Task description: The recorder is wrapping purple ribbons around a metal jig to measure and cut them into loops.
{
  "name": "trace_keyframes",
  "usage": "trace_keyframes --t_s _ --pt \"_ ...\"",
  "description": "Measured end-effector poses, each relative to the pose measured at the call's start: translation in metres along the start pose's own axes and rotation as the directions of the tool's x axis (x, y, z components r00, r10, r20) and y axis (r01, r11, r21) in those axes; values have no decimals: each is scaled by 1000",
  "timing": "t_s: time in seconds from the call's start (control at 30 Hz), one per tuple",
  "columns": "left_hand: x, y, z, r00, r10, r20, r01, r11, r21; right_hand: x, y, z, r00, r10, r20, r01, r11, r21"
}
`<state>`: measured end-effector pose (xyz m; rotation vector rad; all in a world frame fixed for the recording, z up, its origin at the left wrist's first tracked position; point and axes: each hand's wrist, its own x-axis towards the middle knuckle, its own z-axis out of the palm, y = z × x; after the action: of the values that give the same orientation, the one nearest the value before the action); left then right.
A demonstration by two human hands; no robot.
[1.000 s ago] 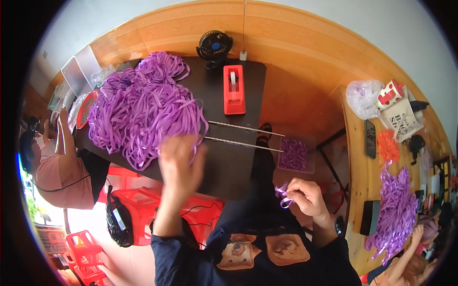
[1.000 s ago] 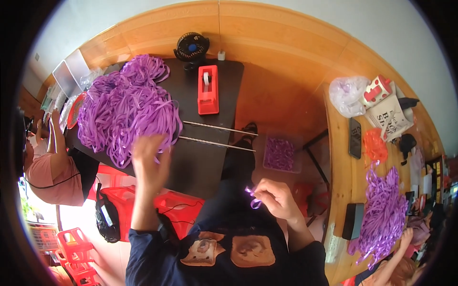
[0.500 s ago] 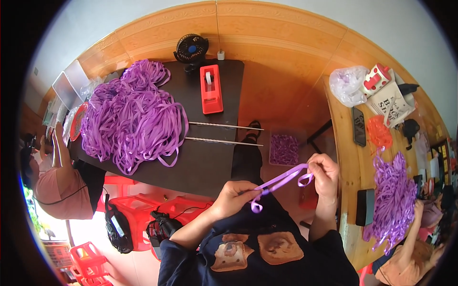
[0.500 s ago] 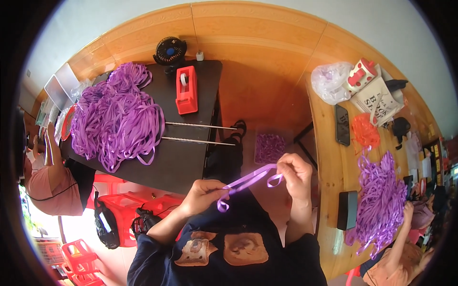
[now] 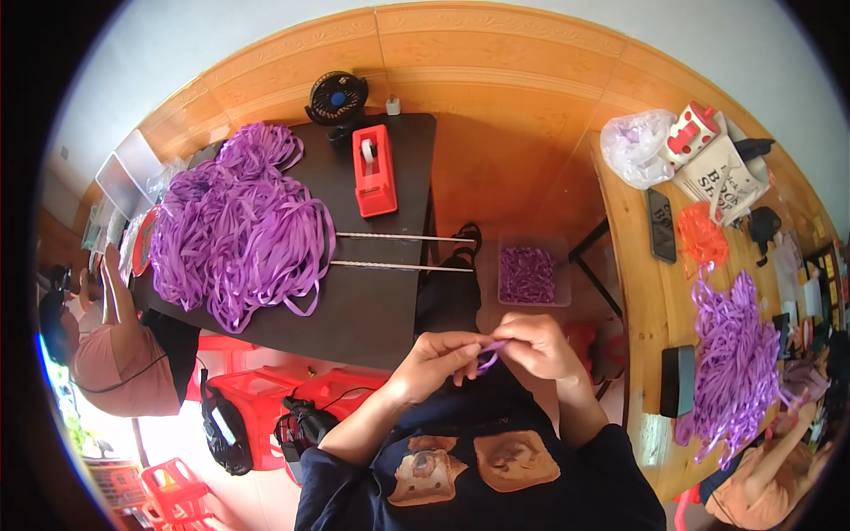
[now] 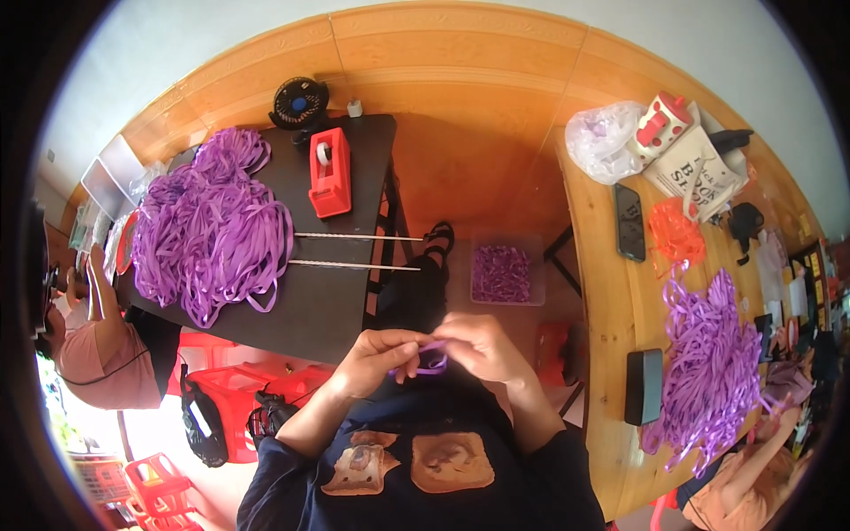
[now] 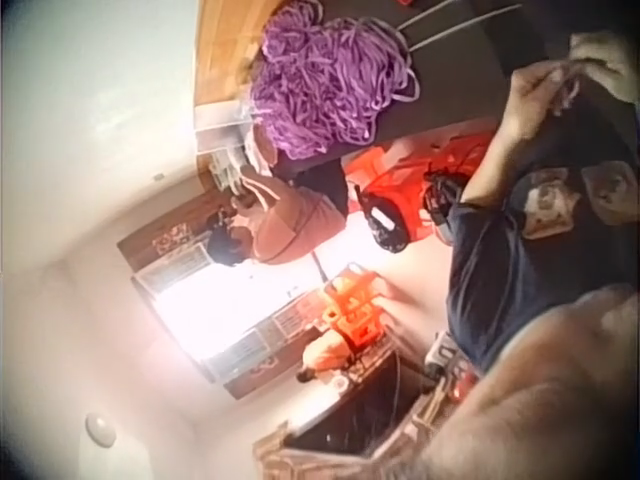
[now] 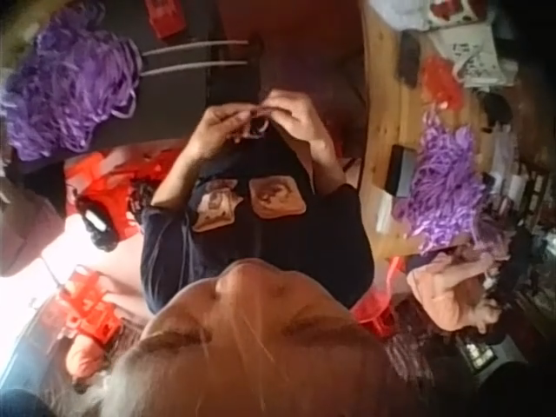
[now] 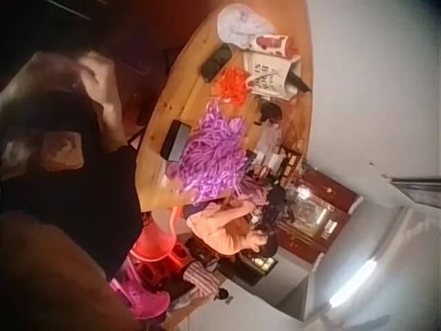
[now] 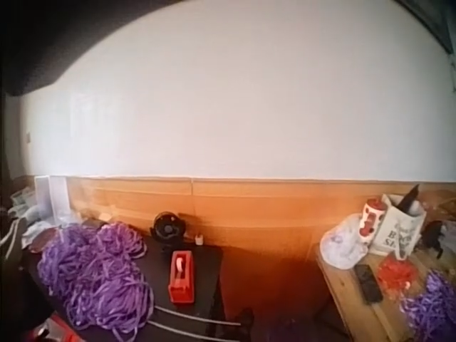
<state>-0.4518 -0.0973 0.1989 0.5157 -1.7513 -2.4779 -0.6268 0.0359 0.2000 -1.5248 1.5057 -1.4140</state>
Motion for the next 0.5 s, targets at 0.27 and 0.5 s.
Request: trace_keyframes --t_s 0.27,0.5 --pt "-8 -11 -14 967 -173 186 220 938 -268 -17 1 -25 886 -120 -449 95 992 -79" --pt "-4 -9 -10 980 -134 147 172 942 -289 -20 21 -23 735 -280 -618 -285 699 -656"
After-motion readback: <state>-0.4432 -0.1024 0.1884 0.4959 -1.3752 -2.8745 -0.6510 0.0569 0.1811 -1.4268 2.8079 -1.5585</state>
